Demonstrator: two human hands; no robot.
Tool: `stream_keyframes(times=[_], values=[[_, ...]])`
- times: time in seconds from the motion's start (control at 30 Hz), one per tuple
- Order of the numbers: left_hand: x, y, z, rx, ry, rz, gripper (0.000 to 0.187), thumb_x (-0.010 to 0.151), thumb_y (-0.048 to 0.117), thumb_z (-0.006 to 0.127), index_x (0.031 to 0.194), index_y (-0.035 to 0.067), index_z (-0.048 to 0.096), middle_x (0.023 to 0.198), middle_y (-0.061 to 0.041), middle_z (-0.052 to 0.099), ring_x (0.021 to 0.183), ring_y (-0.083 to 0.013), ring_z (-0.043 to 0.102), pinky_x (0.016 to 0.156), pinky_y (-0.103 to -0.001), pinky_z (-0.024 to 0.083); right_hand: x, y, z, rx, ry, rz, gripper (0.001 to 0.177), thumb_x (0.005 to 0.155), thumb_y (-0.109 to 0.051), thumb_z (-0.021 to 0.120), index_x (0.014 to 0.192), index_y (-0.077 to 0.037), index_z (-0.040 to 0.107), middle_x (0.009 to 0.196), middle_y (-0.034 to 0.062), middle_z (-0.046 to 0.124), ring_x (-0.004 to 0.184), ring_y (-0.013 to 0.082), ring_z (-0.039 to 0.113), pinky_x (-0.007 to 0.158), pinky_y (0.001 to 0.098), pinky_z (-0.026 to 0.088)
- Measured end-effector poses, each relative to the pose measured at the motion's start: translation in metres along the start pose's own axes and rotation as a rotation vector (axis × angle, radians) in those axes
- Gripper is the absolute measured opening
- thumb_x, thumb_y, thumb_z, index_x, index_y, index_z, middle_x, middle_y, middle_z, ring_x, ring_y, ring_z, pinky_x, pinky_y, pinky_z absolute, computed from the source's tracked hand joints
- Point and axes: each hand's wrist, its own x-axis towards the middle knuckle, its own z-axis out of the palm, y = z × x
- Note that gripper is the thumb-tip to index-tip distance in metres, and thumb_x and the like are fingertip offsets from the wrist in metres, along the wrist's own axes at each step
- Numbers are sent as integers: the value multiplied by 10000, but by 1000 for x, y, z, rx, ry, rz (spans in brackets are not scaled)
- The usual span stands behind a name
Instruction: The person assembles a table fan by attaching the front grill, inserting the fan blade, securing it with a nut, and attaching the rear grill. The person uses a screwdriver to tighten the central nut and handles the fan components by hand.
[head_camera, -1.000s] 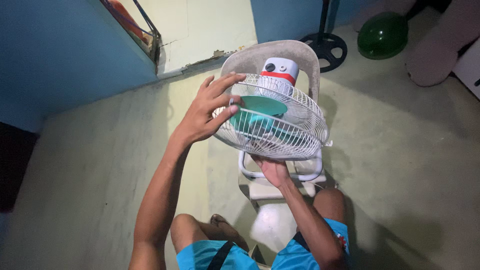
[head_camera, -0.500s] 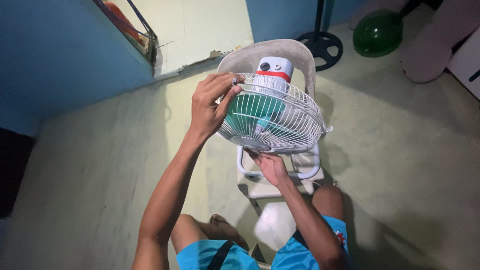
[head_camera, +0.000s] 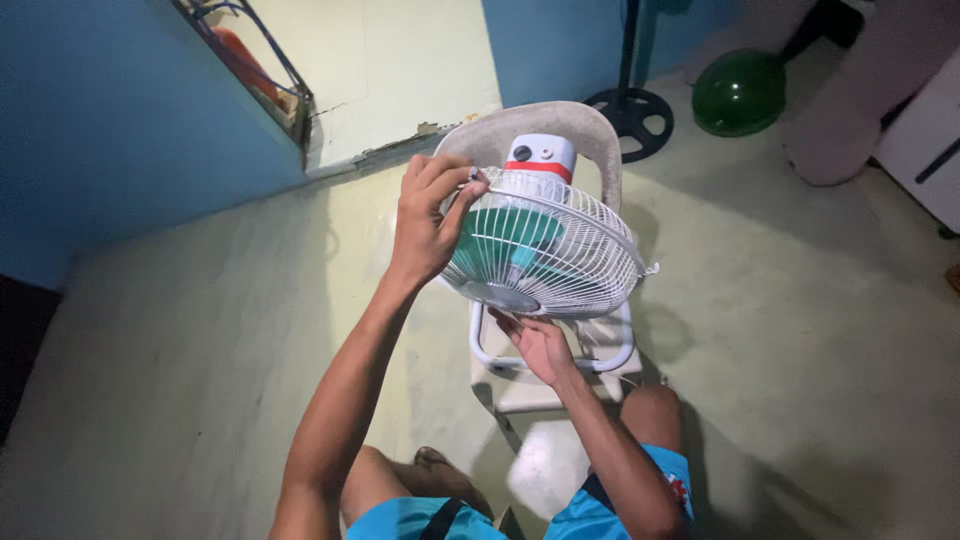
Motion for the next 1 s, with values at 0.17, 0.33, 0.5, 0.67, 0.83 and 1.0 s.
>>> stream_keyframes(times=[0.17, 0.33, 0.5, 0.67, 0.83, 1.0], values=[[0, -3, 2, 11, -22, 31, 89, 972, 82, 716, 1026, 11, 706, 1119, -96, 667, 1023, -285, 558, 937, -397, 441, 1, 13, -44, -74, 78, -12, 418, 897, -26, 496, 1299, 84, 461, 1303, 228, 566, 1267, 339, 567, 1089, 443, 396], [0, -2, 1, -38, -31, 4, 72, 974, 82, 708, 1007, 18, 710, 1087, -94, 659, 1011, -284, 550, 929, -396, 439, -6, 7, -79, -342, 896, -483, 169, 887, -26, 501, 1022, -68, 593, 973, 69, 640, 995, 275, 688, 825, 440, 533], [-2, -2, 2, -91, -20, -53, 78, 969, 80, 732, 1016, 18, 726, 1033, -86, 635, 986, -254, 542, 887, -366, 458, -45, -59, -21, -859, 787, -1222, 227, 1097, -191, 533, 1189, 0, 613, 1152, 86, 622, 1083, 195, 595, 977, 353, 477], [-2, 1, 5, -105, -2, -60, 75, 968, 77, 750, 1021, 25, 738, 1019, -78, 626, 995, -239, 543, 870, -354, 465, -63, -116, 59, -1197, 518, -1224, 270, 1057, -118, 605, 1249, 69, 636, 1281, 129, 611, 1142, 197, 604, 1006, 303, 484], [-2, 9, 6, -57, 6, -58, 88, 949, 84, 772, 1018, 31, 758, 980, -67, 609, 970, -234, 510, 860, -356, 449, -68, -126, 78, -1160, 667, -1109, 184, 1014, -43, 689, 1154, 73, 718, 1124, 93, 680, 881, 125, 600, 771, 229, 492], [-6, 10, 7, -36, 10, -58, 74, 981, 72, 750, 1034, 21, 746, 999, -70, 612, 987, -228, 502, 878, -361, 444, -69, -125, 67, -1137, 564, -1172, 143, 1005, 5, 683, 1130, 70, 707, 1122, 79, 682, 965, 119, 657, 841, 238, 549]])
